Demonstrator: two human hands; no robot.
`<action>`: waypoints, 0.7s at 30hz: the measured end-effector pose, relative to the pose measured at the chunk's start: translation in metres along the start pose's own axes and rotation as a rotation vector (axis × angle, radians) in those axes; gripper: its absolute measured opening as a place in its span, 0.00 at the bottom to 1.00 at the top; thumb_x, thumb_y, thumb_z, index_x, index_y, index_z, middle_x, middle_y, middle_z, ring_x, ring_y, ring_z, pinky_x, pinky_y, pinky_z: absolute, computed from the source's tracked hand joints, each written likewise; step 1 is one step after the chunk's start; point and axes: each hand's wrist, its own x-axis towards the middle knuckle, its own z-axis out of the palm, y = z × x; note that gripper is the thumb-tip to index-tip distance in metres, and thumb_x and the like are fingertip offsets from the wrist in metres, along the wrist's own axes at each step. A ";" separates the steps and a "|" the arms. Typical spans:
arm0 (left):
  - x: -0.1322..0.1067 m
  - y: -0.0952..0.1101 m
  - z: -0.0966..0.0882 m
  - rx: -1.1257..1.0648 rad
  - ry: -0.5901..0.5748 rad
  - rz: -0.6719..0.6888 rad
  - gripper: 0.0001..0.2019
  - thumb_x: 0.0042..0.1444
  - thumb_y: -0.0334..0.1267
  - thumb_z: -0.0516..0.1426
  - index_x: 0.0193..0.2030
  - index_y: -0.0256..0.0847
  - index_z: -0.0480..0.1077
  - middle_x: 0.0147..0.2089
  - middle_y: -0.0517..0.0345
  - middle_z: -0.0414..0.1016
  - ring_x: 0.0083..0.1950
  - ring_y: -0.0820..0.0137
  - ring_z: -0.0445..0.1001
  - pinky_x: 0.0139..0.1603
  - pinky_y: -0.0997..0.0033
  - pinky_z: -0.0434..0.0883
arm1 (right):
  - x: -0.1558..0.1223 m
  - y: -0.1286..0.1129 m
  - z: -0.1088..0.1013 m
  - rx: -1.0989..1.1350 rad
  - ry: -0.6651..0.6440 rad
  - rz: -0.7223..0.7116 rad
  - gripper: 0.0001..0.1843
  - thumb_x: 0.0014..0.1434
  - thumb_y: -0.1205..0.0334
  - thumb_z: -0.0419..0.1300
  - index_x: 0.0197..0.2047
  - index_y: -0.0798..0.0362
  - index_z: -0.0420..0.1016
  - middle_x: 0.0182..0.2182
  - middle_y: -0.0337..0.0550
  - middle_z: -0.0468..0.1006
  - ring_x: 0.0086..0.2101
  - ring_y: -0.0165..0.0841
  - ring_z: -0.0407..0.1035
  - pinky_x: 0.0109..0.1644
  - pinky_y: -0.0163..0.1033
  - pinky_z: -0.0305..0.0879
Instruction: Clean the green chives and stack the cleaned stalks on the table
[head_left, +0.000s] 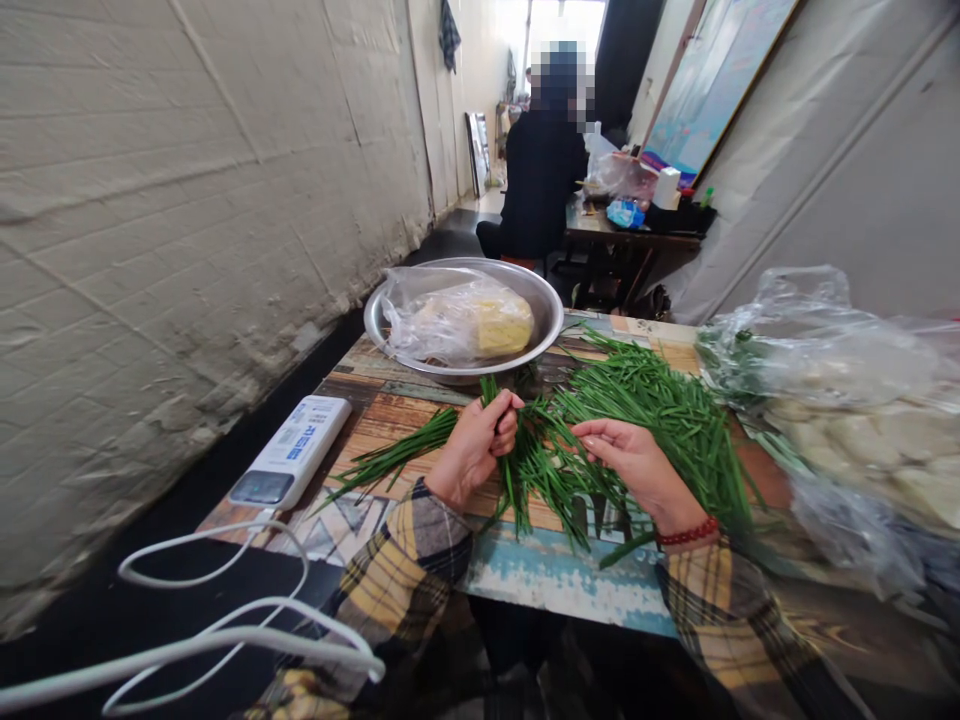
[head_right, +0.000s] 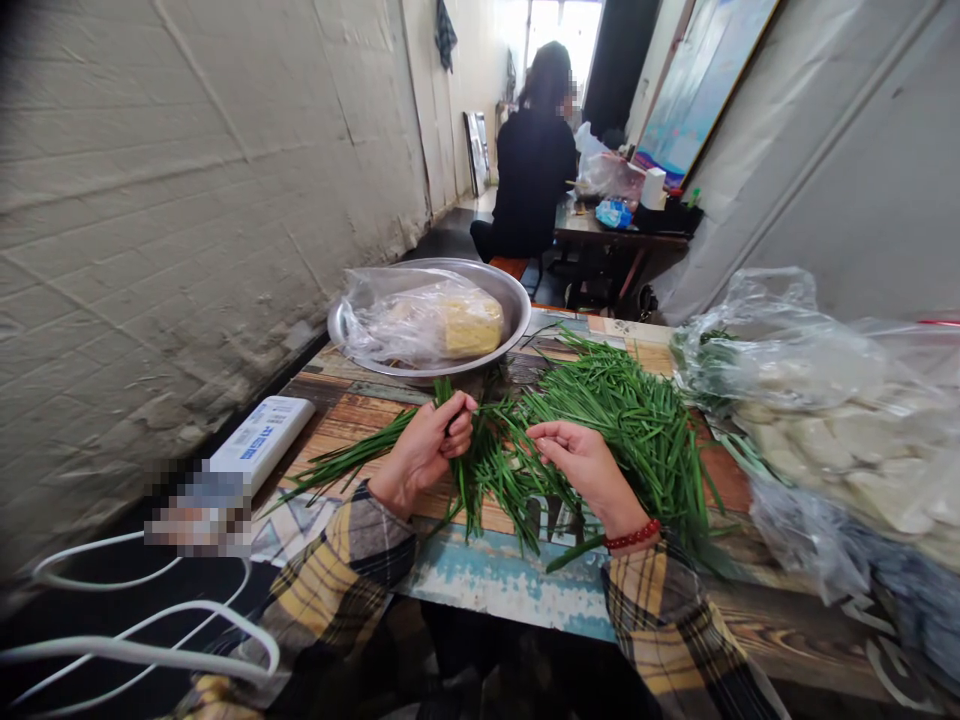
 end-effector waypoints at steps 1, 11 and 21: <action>0.000 0.000 0.001 0.018 0.002 -0.005 0.13 0.54 0.45 0.58 0.32 0.35 0.65 0.17 0.70 0.50 0.15 0.84 0.46 0.15 0.82 0.44 | 0.000 0.000 0.000 -0.015 0.013 -0.006 0.17 0.49 0.51 0.64 0.38 0.55 0.78 0.29 0.41 0.77 0.26 0.28 0.66 0.31 0.35 0.61; -0.001 -0.003 0.003 0.104 -0.003 -0.014 0.13 0.52 0.44 0.59 0.31 0.35 0.66 0.17 0.70 0.50 0.15 0.83 0.46 0.15 0.81 0.42 | 0.002 0.000 -0.001 0.025 0.030 -0.016 0.17 0.50 0.51 0.63 0.39 0.55 0.77 0.30 0.44 0.78 0.29 0.30 0.69 0.33 0.35 0.63; -0.001 -0.002 0.002 0.102 0.023 -0.010 0.12 0.52 0.44 0.59 0.31 0.35 0.66 0.17 0.70 0.49 0.15 0.83 0.46 0.15 0.80 0.42 | -0.002 0.007 0.007 -0.672 0.132 -0.271 0.16 0.60 0.51 0.53 0.36 0.52 0.76 0.33 0.45 0.78 0.34 0.36 0.71 0.38 0.40 0.63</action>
